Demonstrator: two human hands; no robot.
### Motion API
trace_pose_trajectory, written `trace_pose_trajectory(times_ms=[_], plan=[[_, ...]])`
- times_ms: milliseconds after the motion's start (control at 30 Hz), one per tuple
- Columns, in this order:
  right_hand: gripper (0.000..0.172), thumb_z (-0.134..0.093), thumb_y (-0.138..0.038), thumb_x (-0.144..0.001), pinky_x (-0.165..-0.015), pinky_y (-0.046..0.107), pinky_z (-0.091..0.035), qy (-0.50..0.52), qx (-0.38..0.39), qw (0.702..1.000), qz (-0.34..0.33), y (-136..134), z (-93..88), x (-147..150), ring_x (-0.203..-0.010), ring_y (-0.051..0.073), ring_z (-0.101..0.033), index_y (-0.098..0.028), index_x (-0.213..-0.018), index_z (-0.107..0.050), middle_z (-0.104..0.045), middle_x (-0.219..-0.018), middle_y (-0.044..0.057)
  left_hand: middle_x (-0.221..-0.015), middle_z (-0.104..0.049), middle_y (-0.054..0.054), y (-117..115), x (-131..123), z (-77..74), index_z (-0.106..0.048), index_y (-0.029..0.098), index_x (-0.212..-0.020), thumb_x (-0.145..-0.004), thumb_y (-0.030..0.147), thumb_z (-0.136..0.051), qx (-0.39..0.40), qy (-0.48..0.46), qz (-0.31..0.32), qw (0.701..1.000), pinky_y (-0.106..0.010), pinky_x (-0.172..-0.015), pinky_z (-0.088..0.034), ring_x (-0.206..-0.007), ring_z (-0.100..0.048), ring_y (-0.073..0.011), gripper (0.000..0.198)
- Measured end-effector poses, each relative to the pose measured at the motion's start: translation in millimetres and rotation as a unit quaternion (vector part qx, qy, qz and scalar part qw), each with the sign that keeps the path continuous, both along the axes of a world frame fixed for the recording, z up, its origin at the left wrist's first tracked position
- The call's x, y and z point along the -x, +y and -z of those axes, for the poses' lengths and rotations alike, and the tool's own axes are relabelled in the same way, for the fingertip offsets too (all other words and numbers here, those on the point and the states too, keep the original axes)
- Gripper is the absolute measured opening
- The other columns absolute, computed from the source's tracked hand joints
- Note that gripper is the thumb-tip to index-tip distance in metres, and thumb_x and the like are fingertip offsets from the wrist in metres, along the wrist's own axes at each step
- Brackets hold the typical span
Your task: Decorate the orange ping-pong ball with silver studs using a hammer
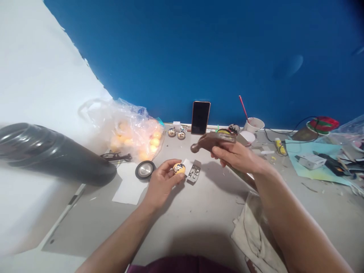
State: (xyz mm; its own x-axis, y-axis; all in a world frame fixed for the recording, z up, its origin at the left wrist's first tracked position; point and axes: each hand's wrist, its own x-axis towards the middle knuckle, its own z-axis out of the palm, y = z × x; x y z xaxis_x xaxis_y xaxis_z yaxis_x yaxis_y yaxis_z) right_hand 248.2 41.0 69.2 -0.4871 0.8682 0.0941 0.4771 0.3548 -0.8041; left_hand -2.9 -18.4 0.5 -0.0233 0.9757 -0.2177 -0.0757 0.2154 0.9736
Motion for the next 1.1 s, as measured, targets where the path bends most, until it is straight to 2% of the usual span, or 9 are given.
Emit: trace_pose_trajectory(times_ms=[67, 233, 400, 467, 600, 733, 867, 933, 1100], plan=[[0.032, -0.047, -0.026, -0.098, -0.072, 0.029, -0.051, 0.055, 0.0, 0.998, -0.035, -8.2, -3.6, 16.1, -0.087, 0.019, -0.065, -0.026, -0.121, -0.071, -0.071, -0.117, 0.004, -0.073, -0.071, 0.0, 0.4, 0.7, 1.4, -0.07, 0.019, -0.104, -0.065, 0.03, -0.086, -0.004, -0.003, -0.003, 1.0, -0.027, -0.059, -0.049, -0.062, -0.062, -0.0138, 0.043], [0.033, -0.048, -0.019, -0.098, -0.09, 0.031, -0.05, 0.038, 0.001, 0.993, -0.11, -24.6, -8.6, 40.0, -0.103, 0.021, -0.065, -0.029, -0.119, -0.071, -0.072, -0.117, 0.0, -0.085, -0.075, -0.002, -1.1, -0.4, 2.8, -0.07, 0.02, -0.099, -0.063, 0.027, -0.088, -0.033, -0.009, -0.012, 0.999, -0.029, -0.072, -0.055, -0.078, -0.069, -0.0169, 0.04], [0.032, -0.047, -0.026, -0.101, -0.101, 0.037, -0.046, 0.039, -0.061, 0.996, -0.043, -30.5, -12.1, 38.2, -0.109, 0.024, -0.065, -0.025, -0.124, -0.069, -0.073, -0.117, 0.005, -0.081, -0.074, -0.001, -1.4, -0.7, 0.6, -0.07, 0.02, -0.099, -0.063, 0.027, -0.087, -0.053, 0.015, -0.021, 0.998, -0.028, -0.069, -0.054, -0.074, -0.067, -0.0162, 0.04], [0.032, -0.046, -0.025, -0.101, -0.101, 0.037, -0.046, 0.025, -0.079, 0.996, -0.041, -32.4, -9.5, 39.9, -0.107, 0.023, -0.065, -0.026, -0.122, -0.07, -0.073, -0.117, 0.006, -0.08, -0.073, -0.001, -1.7, -0.3, 1.1, -0.071, 0.019, -0.1, -0.063, 0.028, -0.086, -0.052, 0.03, -0.018, 0.998, -0.027, -0.067, -0.053, -0.072, -0.066, -0.016, 0.041], [0.029, -0.05, -0.025, -0.099, -0.092, 0.036, -0.05, -0.028, -0.095, 0.992, -0.081, -36.9, -4.3, 46.2, -0.105, 0.023, -0.066, -0.029, -0.116, -0.072, -0.073, -0.116, 0.004, -0.083, -0.073, -0.002, -1.6, 0.6, 3.0, -0.072, 0.018, -0.1, -0.066, 0.029, -0.085, -0.061, 0.08, -0.012, 0.995, -0.026, -0.066, -0.05, -0.073, -0.065, -0.0165, 0.039], [0.03, -0.052, -0.025, -0.098, -0.094, 0.038, -0.05, -0.026, -0.129, 0.991, -0.033, -39.2, -5.6, 48.0, -0.111, 0.026, -0.064, -0.027, -0.121, -0.071, -0.073, -0.118, 0.006, -0.08, -0.072, -0.001, -0.8, 1.8, 2.6, -0.072, 0.018, -0.102, -0.066, 0.03, -0.084, -0.075, 0.093, -0.009, 0.993, -0.025, -0.063, -0.049, -0.07, -0.064, -0.0157, 0.039], [0.028, -0.052, -0.024, -0.098, -0.09, 0.035, -0.051, -0.05, -0.096, 0.992, -0.065, -38.4, -7.1, 47.7, -0.102, 0.024, -0.067, -0.027, -0.117, -0.072, -0.074, -0.113, 0.005, -0.079, -0.072, -0.001, -0.7, 3.7, 1.2, -0.074, 0.018, -0.098, -0.066, 0.029, -0.084, -0.073, 0.111, -0.016, 0.991, -0.025, -0.063, -0.049, -0.068, -0.063, -0.0145, 0.036], [0.028, -0.053, -0.025, -0.098, -0.091, 0.034, -0.05, -0.041, -0.099, 0.992, -0.07, -37.9, -9.8, 45.3, -0.103, 0.023, -0.067, -0.029, -0.117, -0.073, -0.074, -0.114, 0.003, -0.077, -0.072, -0.001, -0.4, 4.6, 1.0, -0.073, 0.018, -0.099, -0.066, 0.03, -0.085, -0.069, 0.101, -0.013, 0.992, -0.025, -0.062, -0.049, -0.068, -0.063, -0.015, 0.037], [0.033, -0.048, -0.022, -0.101, -0.098, 0.032, -0.046, 0.017, -0.142, 0.989, -0.034, -37.1, -12.3, 43.7, -0.114, 0.023, -0.063, -0.029, -0.125, -0.07, -0.07, -0.124, 0.003, -0.083, -0.074, -0.002, 0.4, 4.0, 1.5, -0.072, 0.018, -0.102, -0.064, 0.029, -0.087, -0.074, 0.068, -0.019, 0.995, -0.026, -0.065, -0.052, -0.072, -0.066, -0.0158, 0.042]])
